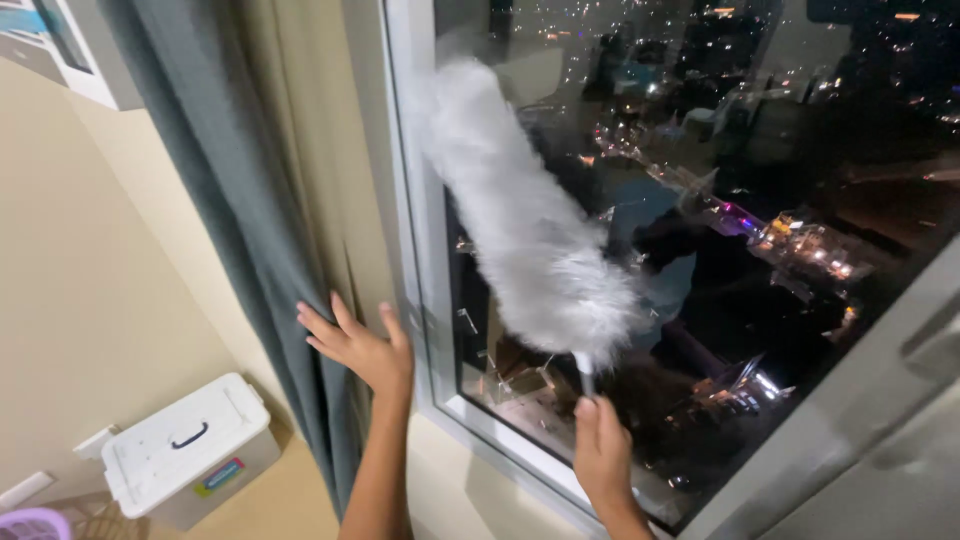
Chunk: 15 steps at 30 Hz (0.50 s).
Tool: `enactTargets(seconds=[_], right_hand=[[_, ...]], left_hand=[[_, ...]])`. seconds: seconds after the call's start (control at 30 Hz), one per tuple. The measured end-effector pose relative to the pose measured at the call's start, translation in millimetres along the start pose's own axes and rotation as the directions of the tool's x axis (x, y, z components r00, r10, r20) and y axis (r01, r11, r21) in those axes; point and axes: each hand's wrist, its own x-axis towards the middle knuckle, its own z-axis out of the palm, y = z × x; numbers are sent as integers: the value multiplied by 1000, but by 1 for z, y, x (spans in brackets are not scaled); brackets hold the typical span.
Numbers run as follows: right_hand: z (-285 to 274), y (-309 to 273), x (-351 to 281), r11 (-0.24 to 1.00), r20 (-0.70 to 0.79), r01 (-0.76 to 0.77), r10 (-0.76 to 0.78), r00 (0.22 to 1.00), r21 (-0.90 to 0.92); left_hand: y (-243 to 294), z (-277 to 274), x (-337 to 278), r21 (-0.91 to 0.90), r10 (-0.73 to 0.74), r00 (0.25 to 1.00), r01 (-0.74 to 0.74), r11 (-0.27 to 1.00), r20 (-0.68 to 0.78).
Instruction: The person uses a fluffy duster to clean a wall-mounted air conditioner, then dusts the curtains and the window frame. They open the window to dust the sill and the glass surface before closing it and dusting the lower frame.
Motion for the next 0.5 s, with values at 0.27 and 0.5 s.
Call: enactTargets(seconds=[0.27,0.5], right_hand=[[-29,8,-2,923,-19,-199,217,976,330],[-46,23,0,810,-75,-106,182,980,577]], left_hand=[[213,-56,2,-788,280,902,98,607,328],[283,-59,-17,-752,395,854,-8,660,338]])
